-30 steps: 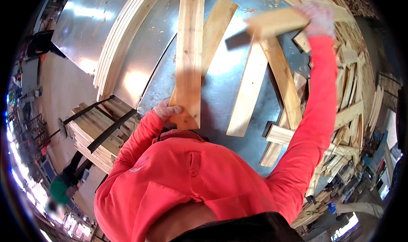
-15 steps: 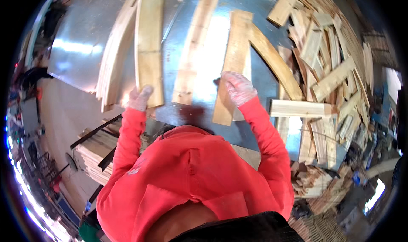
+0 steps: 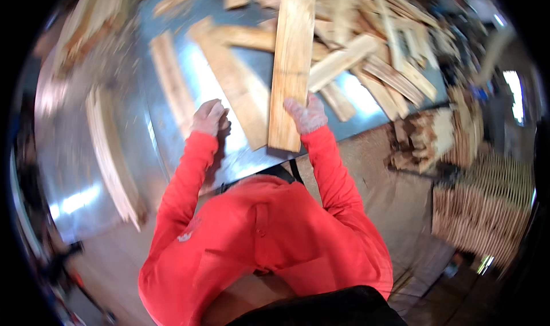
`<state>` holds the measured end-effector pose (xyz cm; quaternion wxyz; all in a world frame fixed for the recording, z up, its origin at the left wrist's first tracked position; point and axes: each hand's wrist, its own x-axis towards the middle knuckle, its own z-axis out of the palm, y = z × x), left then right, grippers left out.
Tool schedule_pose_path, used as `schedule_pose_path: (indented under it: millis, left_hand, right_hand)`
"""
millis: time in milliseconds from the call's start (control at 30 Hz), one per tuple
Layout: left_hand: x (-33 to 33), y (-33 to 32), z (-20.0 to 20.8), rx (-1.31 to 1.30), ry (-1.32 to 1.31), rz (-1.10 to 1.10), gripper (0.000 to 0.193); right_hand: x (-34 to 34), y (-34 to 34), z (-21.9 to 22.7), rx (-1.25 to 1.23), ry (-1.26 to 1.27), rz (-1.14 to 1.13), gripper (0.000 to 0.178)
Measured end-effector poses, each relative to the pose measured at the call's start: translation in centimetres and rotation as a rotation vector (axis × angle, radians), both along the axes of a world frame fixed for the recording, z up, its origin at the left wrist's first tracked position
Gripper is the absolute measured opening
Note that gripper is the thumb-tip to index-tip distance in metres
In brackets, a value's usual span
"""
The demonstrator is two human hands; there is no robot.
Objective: The person repeatedly picks up wooden planks from a pile on a metal table and stacks them into a neat pile. The person handles the planks one by one, aligning them before placing them on the stack.
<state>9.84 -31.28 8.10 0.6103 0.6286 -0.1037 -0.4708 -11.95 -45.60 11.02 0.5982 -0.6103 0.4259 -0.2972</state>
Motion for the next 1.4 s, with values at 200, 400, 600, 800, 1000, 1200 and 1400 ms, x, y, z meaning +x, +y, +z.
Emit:
schedule_pose_path:
  millis: [200,400,600,800,1000,1200,1400]
  left_hand:
    - [-5.1,-11.7,-7.4,-0.027,-0.643,-0.47,0.057]
    - [-13.7,-22.4,-6.4,0.182,-1.189,-0.505,0.076]
    - [-17.6,-29.5,-14.0,0.623,-1.415,-0.658,0.065]
    - [-22.6,-33.4,-12.4,1.061,-1.166,0.072,0.067]
    - [-28.4,-36.0,-11.8,1.356,-1.44,0.245,0.06]
    - [-33.3,-45.1,-12.6,1.348,-1.473,0.04,0.064]
    - [-36.2,-48.3,-13.2,1.316,-1.438,-0.115,0.069]
  right_hand:
    - [-20.2,-0.8,-0.5,-0.128,0.332,-0.445,0.046]
    - [-38.9,-7.2,-0.1,-0.251,0.338,-0.927,0.047]
    - [-65.3,-28.1,-5.5,-0.125,0.813,-1.291,0.042]
    - [-88.6,-48.8,-12.5,0.114,0.881,-1.24,0.046]
    - [-96.0,-66.5,-15.6,0.325,0.991,-1.221,0.051]
    - [-98.7,-73.7,-18.4,0.321,1.037,-1.095,0.049]
    - [-101.0,-72.8,-20.2,0.141,1.004,-0.837,0.044]
